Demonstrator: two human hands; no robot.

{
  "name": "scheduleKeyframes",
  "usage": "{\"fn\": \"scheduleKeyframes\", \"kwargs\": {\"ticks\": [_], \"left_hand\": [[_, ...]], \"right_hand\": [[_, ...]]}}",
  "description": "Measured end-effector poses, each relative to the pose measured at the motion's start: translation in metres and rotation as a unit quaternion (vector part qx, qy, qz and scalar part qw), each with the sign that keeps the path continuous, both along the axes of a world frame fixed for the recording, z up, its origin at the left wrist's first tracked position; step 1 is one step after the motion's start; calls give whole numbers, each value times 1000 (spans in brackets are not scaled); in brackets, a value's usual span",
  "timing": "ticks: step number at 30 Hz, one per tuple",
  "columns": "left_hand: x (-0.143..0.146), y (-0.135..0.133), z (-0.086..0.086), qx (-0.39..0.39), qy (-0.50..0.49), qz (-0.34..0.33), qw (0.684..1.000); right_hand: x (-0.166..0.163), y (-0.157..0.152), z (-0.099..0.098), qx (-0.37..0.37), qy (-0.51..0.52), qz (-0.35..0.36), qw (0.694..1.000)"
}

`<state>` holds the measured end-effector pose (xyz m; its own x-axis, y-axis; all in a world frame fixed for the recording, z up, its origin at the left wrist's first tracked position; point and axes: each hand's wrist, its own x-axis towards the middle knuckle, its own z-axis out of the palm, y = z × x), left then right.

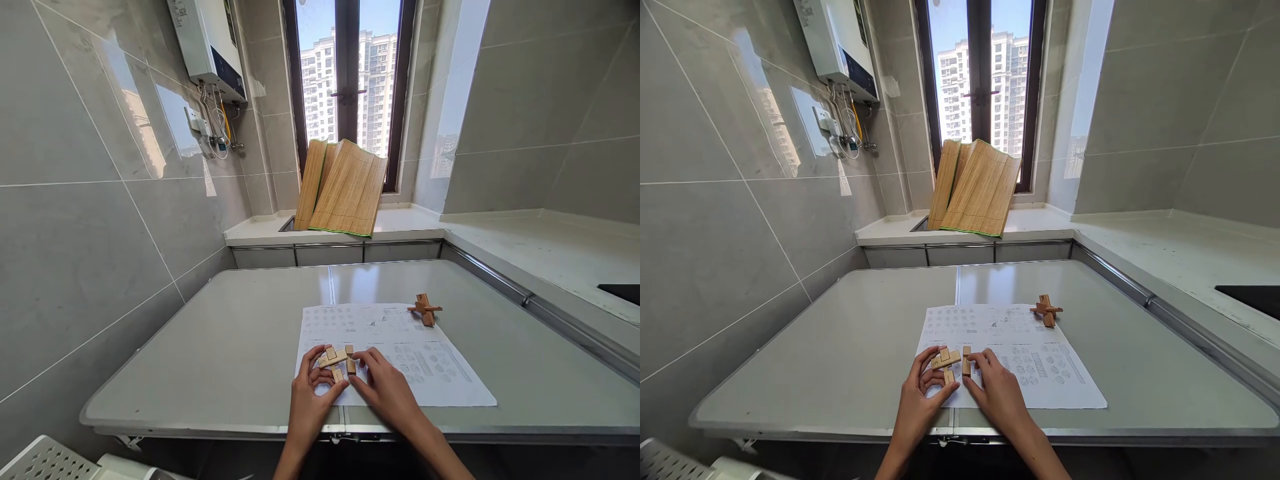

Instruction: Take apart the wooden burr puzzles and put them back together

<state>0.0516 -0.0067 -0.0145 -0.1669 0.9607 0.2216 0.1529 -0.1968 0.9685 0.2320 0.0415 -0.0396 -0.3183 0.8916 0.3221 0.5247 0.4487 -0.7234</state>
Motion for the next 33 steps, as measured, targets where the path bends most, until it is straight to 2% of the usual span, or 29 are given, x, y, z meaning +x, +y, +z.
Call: {"fn": "scheduleKeyframes", "kwargs": {"ticks": [6, 10, 12, 16, 19, 25, 28, 33], "left_hand": [[0, -1, 0, -1, -3, -1, 1000], [0, -1, -1, 2, -10, -1, 1000], [0, -1, -2, 5, -15, 0, 1000], [-1, -1, -3, 10, -20, -5, 1000], [-2, -3, -3, 12, -26, -22, 999], [-3, -5, -3, 13, -34, -54, 998], [-3, -6, -3, 14, -40, -67, 997], [-3, -6, -2, 20, -42, -79, 996]], "right_hand": [[-4, 3, 3, 9, -56, -8, 998], [2, 2, 9, -21, 20, 13, 999], [6, 2, 11, -69, 81, 32, 994], [15, 3, 15, -222, 202, 69, 951], [19, 3, 19, -282, 287, 93, 911], [28, 8, 24, -392, 310, 183, 847], [31, 9, 25, -398, 297, 206, 843], [32, 6, 37, -397, 235, 202, 864]]}}
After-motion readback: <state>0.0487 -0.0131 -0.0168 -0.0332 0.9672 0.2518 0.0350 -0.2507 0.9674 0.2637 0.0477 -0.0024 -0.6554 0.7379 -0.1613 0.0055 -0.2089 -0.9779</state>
